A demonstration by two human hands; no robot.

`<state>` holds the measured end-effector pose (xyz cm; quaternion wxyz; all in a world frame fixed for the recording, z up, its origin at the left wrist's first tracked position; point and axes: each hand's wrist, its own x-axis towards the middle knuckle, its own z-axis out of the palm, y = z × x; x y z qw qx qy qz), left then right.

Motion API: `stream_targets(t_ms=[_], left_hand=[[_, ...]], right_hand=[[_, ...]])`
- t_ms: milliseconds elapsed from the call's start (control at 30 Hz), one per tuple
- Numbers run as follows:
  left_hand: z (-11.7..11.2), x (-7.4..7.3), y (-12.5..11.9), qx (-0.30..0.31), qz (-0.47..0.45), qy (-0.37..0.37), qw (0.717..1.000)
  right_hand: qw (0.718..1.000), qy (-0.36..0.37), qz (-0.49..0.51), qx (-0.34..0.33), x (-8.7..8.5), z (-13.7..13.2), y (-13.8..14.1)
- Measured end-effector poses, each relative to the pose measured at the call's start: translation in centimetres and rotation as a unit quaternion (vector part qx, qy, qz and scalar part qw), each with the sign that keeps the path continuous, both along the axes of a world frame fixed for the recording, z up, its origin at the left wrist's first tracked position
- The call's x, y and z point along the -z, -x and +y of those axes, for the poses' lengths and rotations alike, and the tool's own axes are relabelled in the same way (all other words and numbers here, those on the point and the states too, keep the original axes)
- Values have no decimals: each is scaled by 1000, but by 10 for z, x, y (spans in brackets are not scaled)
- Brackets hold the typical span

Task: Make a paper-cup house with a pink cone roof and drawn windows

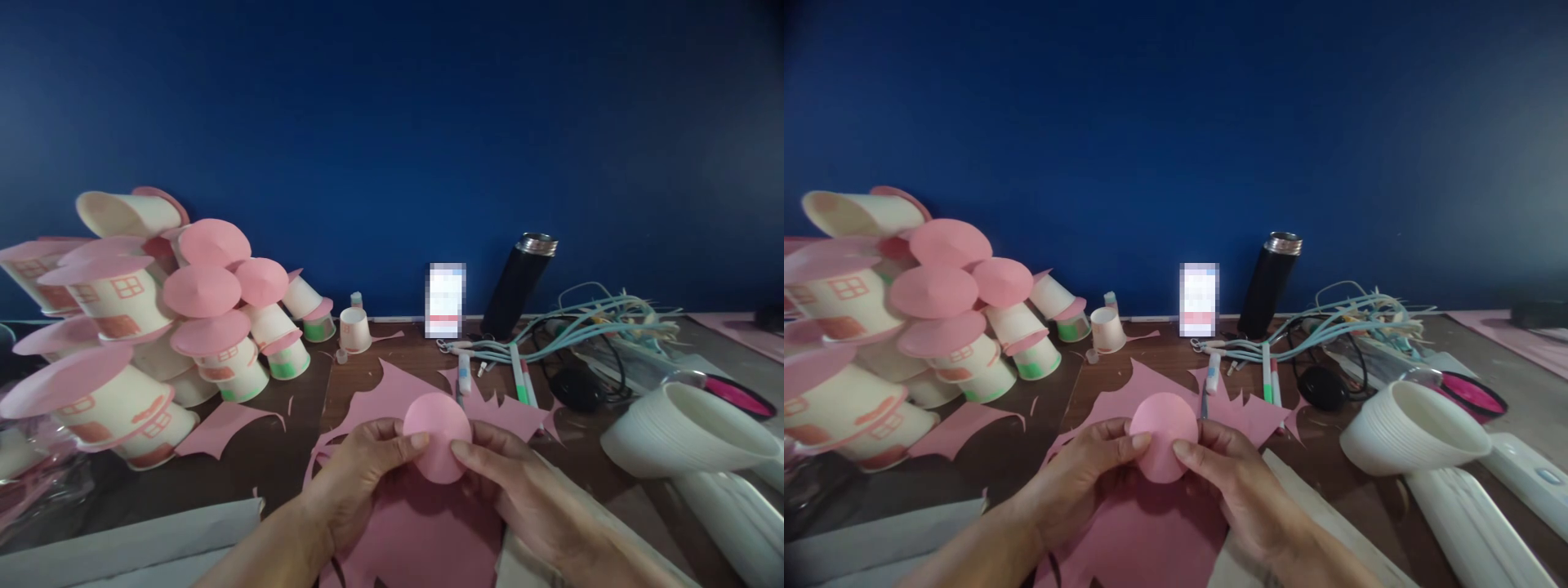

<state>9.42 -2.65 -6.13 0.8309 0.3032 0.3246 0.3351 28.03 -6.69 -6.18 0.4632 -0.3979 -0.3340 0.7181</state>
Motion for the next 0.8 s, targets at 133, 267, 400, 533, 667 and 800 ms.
stream_targets(t_ms=[133, 267, 400, 533, 667, 800], left_hand=[[-1, 3, 0, -25, 19, -7, 999], [0, 0, 1, -16, 29, -10, 999], [5, -4, 3, -55, 68, -42, 995], [10, -1, 5, -134, 127, -65, 981], [9, 1, 6, -109, 103, -75, 986], [4, -1, 6, -34, 43, -42, 998]], right_hand=[[1000, -13, -4, -2, -4, 1, 3], [1000, 5, 12, 7, -3, 2, 2], [998, 12, -19, 57, 3, 3, -4], [997, 2, -24, 74, 5, 5, -7], [997, -2, -38, 69, 3, 4, -5], [997, -21, -79, 12, 2, 0, -2]])
